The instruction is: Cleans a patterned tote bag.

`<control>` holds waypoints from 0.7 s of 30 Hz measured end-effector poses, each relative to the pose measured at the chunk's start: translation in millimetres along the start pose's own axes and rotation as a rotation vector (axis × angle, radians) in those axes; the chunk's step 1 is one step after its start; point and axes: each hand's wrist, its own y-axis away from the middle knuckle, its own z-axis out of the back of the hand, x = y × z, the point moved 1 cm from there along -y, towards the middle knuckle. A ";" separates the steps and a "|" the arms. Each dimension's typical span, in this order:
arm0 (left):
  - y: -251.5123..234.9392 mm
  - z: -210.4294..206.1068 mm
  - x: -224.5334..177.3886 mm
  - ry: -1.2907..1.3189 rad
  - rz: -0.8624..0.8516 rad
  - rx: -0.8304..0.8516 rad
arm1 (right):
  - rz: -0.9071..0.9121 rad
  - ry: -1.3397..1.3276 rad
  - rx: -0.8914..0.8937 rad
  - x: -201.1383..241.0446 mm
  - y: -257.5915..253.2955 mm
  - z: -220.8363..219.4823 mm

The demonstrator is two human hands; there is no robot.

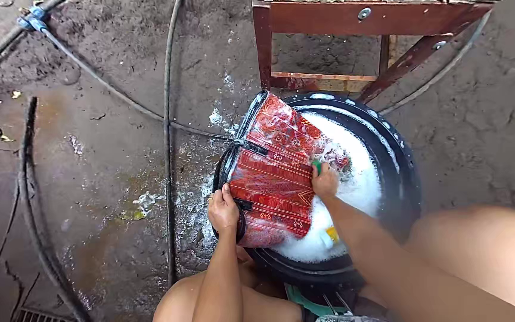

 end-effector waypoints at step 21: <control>-4.8 -1.5 3.8 0.047 0.059 -0.027 | 0.081 -0.148 0.486 25.3 54.6 -35.9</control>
